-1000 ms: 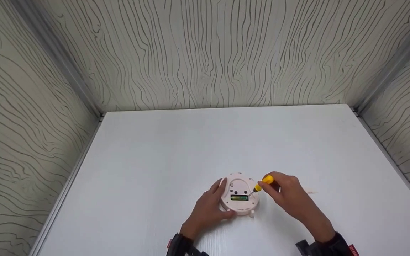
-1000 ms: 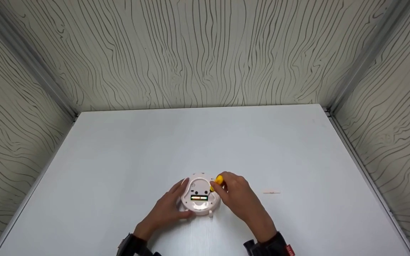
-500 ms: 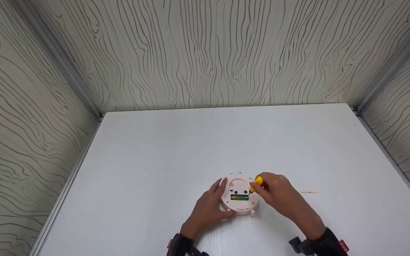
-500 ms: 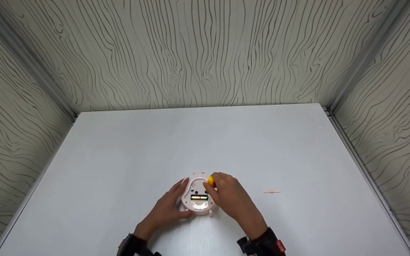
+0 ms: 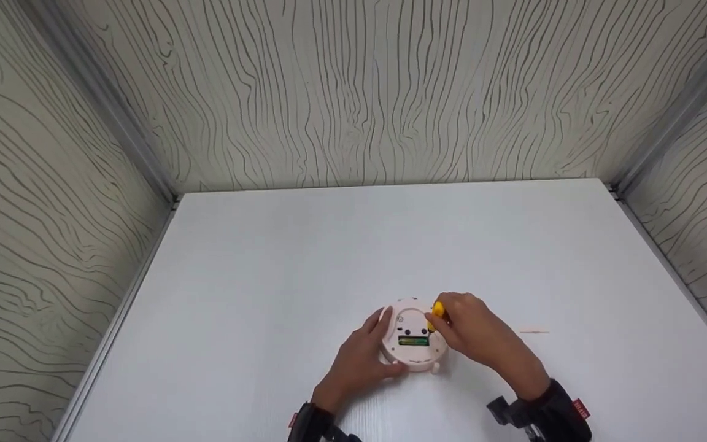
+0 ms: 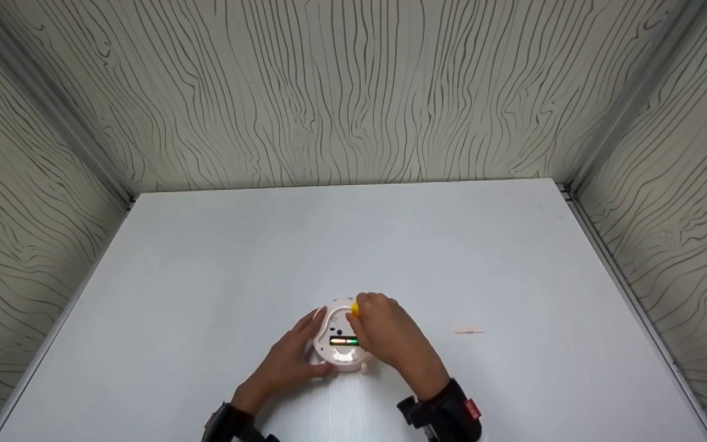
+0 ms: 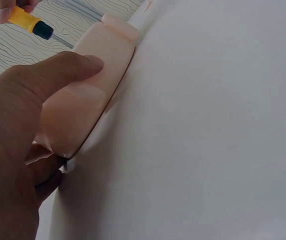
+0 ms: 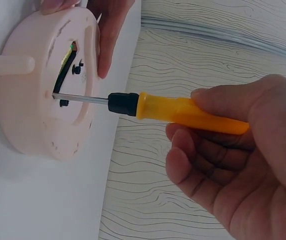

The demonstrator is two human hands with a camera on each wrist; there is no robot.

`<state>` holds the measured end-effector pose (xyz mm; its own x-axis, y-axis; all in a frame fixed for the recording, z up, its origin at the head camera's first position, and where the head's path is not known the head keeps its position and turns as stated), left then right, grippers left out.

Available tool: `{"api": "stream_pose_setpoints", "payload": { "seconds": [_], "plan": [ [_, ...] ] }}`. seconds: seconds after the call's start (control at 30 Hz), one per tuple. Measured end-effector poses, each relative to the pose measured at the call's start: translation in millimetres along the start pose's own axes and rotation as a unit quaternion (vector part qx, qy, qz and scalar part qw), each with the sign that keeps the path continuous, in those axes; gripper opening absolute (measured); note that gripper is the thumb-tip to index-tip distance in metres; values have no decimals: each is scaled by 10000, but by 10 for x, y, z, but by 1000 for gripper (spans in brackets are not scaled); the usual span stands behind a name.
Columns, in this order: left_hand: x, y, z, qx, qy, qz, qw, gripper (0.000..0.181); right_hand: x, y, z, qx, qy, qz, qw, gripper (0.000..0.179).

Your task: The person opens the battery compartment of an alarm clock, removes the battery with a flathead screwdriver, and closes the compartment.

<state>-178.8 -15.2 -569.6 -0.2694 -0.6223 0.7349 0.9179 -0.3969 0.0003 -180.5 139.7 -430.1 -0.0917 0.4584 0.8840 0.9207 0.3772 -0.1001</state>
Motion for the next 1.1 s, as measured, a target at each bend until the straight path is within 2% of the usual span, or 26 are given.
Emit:
{"api": "stream_pose_setpoints", "payload": {
  "seconds": [0.13,0.27,0.47,0.67,0.73,0.8,0.93,1.0,1.1],
  "plan": [
    [-1,5,10,3,-38,-30,10000,102,-12,-36,70,-370,-153,-199,9990,16],
    [2,17,9,-7,-57,-11,10000,103,-57,-23,146,-612,-414,-229,9970,15],
    [-41,21,-2,60,-133,-43,9999,102,-135,37,252,-578,-841,7,9948,14],
    [-89,-7,16,44,-160,-61,9998,101,-115,152,416,-487,-1357,540,9881,16],
    [-88,-8,27,23,-187,-69,9998,101,-99,211,501,-675,-1595,719,9823,14],
    [-74,-5,40,-11,-222,-71,9997,101,-98,282,609,-1053,-1870,834,9731,11],
    [-11,9,56,-88,-282,-4,9996,100,-138,415,817,-1891,-2510,1004,9440,10],
    [12,13,54,-91,-311,33,9995,100,-169,451,879,-2085,-2789,1039,9316,11],
    [11,11,38,-64,-297,37,9995,101,-178,489,915,-2164,-3053,1171,9199,11]
  ]
}}
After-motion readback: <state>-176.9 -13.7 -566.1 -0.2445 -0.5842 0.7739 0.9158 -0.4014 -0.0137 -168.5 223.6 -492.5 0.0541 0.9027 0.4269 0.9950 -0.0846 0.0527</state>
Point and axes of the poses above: each hand's wrist, its own y-axis away from the middle knuckle, its own x-axis out of the back of the hand, z = x × y, the point moved 7 cm from there along -y, towards the middle knuckle, and after that the axes turned 7 degrees about -x, right-handed, at the moved point
